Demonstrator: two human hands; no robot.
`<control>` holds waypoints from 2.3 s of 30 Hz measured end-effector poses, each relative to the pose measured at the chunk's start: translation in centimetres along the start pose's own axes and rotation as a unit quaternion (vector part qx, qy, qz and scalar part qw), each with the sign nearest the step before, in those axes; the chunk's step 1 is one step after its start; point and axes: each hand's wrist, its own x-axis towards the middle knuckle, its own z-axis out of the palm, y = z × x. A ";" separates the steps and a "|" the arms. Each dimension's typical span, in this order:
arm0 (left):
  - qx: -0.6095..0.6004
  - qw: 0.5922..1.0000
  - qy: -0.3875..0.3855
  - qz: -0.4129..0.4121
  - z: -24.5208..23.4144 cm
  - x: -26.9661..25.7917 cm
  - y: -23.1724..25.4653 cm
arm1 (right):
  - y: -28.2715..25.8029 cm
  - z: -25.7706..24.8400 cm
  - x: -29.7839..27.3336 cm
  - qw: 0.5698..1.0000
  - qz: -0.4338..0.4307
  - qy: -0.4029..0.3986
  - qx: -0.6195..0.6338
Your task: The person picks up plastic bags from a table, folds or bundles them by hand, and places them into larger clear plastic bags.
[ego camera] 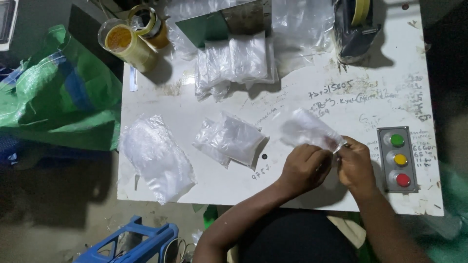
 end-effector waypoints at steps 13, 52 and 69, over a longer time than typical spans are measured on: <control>-0.115 0.981 -0.111 -0.107 -1.9 -1.6 2.3 | 8.3 -0.7 -1.0 0.885 0.293 -0.041 0.361; 0.002 0.975 -0.220 -0.006 -0.8 -3.0 -4.9 | -5.9 4.3 6.6 0.981 -0.052 -0.183 0.045; -0.156 0.885 -0.073 -0.433 -7.3 -1.2 -0.8 | -9.7 -0.1 -3.8 0.955 0.123 -0.100 -0.250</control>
